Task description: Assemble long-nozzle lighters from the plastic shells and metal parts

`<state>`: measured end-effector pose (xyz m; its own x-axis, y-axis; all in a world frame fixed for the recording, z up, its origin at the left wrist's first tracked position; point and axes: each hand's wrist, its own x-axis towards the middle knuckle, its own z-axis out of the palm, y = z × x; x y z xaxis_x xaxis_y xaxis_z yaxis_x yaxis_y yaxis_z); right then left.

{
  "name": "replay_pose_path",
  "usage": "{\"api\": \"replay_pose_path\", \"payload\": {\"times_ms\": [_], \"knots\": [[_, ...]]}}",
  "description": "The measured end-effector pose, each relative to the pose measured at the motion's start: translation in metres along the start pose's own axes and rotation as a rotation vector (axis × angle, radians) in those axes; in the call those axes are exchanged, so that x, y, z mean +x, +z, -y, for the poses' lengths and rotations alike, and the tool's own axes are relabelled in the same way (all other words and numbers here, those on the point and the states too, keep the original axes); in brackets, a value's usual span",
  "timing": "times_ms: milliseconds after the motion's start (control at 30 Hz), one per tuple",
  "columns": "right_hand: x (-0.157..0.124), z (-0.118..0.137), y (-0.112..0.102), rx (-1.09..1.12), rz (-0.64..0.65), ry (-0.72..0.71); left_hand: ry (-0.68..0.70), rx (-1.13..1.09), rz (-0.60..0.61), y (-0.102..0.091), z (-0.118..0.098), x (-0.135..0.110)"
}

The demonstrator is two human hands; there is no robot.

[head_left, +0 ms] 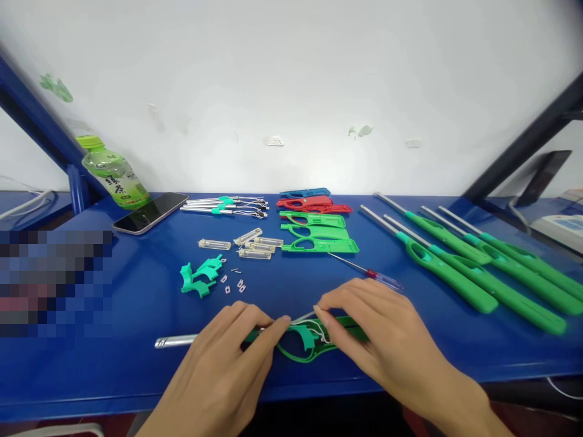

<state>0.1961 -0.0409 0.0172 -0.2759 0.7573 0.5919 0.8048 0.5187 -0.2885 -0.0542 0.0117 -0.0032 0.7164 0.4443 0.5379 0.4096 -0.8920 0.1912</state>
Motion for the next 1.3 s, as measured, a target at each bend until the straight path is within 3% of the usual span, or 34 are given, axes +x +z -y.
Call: {"api": "replay_pose_path", "payload": {"times_ms": [267, 567, 867, 1067, 1300], "knots": [[-0.012, -0.004, 0.0, 0.03, 0.139, 0.098, -0.021, -0.043, 0.03, -0.002, -0.002, 0.005], [-0.016, -0.004, -0.002, 0.065, 0.124, 0.181, -0.027, -0.04, 0.053, -0.001, -0.002, 0.003], [-0.012, -0.004, 0.0, 0.148, 0.253, 0.037, -0.02, -0.044, 0.047, -0.002, -0.001, 0.004], [-0.012, -0.006, -0.001, 0.204, 0.247, 0.1, -0.012, -0.023, 0.039, -0.002, -0.001, 0.004], [-0.015, -0.011, -0.002, 0.156, 0.246, -0.008, -0.021, -0.031, 0.041, -0.001, -0.002, 0.003]]}}
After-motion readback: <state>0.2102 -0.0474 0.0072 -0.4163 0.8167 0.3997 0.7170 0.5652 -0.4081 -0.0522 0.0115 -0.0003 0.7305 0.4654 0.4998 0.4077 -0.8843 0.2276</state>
